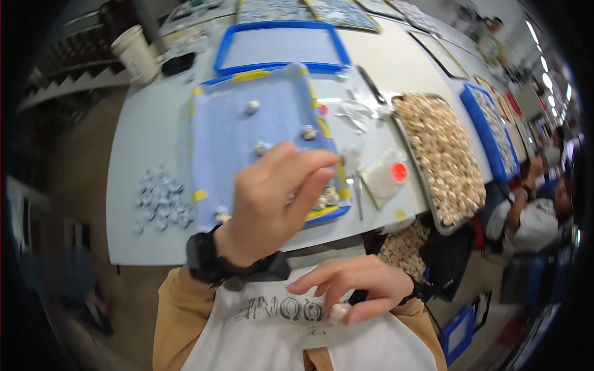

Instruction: The person assembles small, two-part figurines by picking up a light blue base and a beige top, applying a small amount of liquid adhesive from a bottle, and pressing the parts together. The completed figures are placed onto a blue tray. The process is repeated continuously in a workshop setting.

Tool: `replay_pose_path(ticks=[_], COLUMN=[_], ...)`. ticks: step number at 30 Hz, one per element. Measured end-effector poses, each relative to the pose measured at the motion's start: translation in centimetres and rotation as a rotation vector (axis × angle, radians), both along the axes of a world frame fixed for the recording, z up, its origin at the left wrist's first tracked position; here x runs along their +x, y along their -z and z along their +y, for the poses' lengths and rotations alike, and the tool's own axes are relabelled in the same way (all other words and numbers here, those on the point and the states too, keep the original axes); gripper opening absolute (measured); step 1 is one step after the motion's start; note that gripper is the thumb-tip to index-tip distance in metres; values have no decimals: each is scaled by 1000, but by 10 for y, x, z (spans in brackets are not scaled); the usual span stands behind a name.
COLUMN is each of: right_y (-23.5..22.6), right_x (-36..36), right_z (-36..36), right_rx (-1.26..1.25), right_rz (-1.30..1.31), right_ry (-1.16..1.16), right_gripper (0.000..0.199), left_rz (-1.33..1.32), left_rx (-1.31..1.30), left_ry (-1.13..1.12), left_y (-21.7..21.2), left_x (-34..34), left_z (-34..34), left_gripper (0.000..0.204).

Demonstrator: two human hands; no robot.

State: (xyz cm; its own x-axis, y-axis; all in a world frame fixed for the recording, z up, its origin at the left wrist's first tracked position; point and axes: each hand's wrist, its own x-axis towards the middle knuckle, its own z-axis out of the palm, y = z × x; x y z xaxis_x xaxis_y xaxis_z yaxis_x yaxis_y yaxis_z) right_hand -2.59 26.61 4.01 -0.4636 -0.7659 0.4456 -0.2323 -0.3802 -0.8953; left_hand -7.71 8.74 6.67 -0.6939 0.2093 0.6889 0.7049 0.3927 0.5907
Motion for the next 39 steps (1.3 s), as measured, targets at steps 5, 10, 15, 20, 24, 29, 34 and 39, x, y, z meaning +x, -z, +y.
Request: replay_pose_path(ticks=[5, 10, 15, 20, 24, 29, 34, 39], right_y=[10, 9, 5, 16, 16, -2, -16, -7], right_x=[-14, -5, -1, 7, 7, 8, -1, -44], right_z=[-14, -3, -3, -27, -35, 24, 100, 95], right_rx=[139, 111, 286, 280, 283, 217, 415, 715], right_rz=[-66, -113, 109, 231, 233, 148, 160, 489], right_ry=[-10, 47, 176, 189, 174, 271, 1501, 1349], right_gripper=[23, 27, 25, 23, 24, 27, 14, 18], left_rz=[46, 36, 131, 233, 303, 98, -810, -1050], left_rx=[2, 29, -5, 46, -32, 73, 716, 640], left_ry=[12, 26, -40, -103, -107, 14, 283, 389], left_y=[8, 10, 6, -4, 2, 16, 47, 57], left_x=[-1, 2, -1, -1, -1, 27, 52, 49], left_z=[8, 10, 8, 14, 12, -26, -46, -31], left_gripper=[13, 14, 17, 22, 24, 19, 44, 52])
